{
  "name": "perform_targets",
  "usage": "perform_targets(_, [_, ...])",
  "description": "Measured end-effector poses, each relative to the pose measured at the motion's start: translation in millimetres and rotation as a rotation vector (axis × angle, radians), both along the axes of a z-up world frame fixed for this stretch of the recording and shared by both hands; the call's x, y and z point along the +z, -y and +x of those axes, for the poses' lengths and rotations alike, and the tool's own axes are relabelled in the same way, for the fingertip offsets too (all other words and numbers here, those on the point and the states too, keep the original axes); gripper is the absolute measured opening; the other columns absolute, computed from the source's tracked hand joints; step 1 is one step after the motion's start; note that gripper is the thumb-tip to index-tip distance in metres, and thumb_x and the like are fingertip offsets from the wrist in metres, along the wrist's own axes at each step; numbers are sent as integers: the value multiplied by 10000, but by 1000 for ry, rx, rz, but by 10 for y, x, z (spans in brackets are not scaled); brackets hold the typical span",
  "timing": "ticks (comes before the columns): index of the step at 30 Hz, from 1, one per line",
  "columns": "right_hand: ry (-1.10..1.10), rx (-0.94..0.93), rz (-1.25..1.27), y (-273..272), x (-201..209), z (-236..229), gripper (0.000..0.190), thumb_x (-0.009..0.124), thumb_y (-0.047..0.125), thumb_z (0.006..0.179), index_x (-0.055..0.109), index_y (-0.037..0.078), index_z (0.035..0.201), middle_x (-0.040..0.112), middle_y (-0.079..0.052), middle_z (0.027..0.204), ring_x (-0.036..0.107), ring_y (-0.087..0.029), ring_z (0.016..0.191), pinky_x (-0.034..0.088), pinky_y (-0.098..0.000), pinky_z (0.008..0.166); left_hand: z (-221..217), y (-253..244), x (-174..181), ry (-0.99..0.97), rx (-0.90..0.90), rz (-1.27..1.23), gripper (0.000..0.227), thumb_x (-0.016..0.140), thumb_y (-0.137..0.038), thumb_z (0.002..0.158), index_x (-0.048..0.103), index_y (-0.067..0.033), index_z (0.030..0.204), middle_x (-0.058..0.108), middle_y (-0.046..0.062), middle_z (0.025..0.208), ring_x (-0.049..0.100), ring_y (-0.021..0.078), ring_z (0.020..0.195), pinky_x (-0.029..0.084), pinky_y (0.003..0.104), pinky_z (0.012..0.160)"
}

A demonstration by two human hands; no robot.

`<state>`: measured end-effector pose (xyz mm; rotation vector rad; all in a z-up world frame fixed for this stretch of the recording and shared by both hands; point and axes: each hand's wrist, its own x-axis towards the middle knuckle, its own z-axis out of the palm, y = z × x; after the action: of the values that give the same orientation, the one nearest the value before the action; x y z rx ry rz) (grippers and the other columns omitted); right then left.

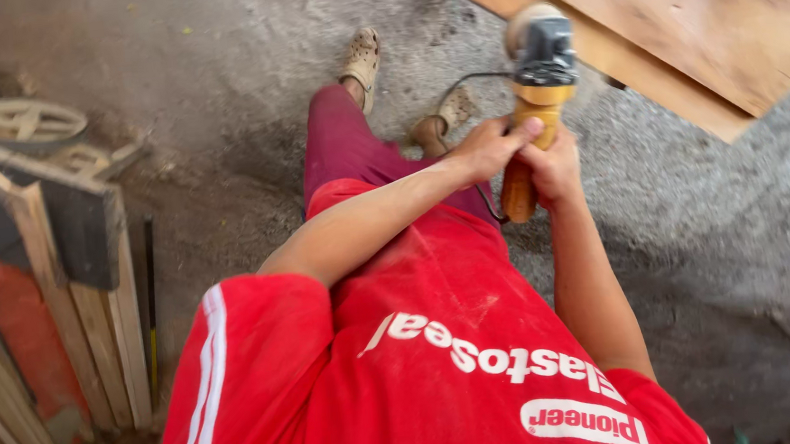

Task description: The person uses an angle grinder with a sanding disc to smooth the surface of a wooden plank. They hold the plank with one hand while operating the tool with the other, moving along the length of the wood.

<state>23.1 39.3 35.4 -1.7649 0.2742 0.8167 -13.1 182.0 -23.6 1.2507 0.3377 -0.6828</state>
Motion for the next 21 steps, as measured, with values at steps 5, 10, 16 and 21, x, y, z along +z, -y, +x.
perform_targets(5, [-8,-29,63,-389,-123,-36,386,763,210,860,644,1,1162,706,-59,999,694,-155,853,590,-340,737,3,-384,-39,27,38,58,747,491,-669,950,700,-24,1265,772,181,1153,730,265,1086,542,377,940])
perform_targets(10, [56,143,-15,-1364,-214,58,400,731,254,867,643,4,1168,728,-89,983,709,-152,831,600,-333,732,-149,-1326,-219,6,156,-40,688,487,-602,993,661,-11,1298,762,166,1146,734,246,1055,573,354,915])
perform_targets(16, [101,229,-78,-3177,-369,364,465,776,266,809,651,19,1182,741,-101,1010,730,-159,857,607,-321,765,156,-3113,-510,-49,264,-248,642,526,-536,1033,648,32,1306,730,157,1147,704,198,1011,581,349,892])
perform_targets(21, [61,265,-25,-4510,-330,508,538,818,309,785,629,14,1193,742,-107,1029,728,-188,888,611,-354,787,71,-4392,-433,-68,341,-238,669,557,-561,993,626,9,1336,718,118,1190,707,181,1062,580,326,933])
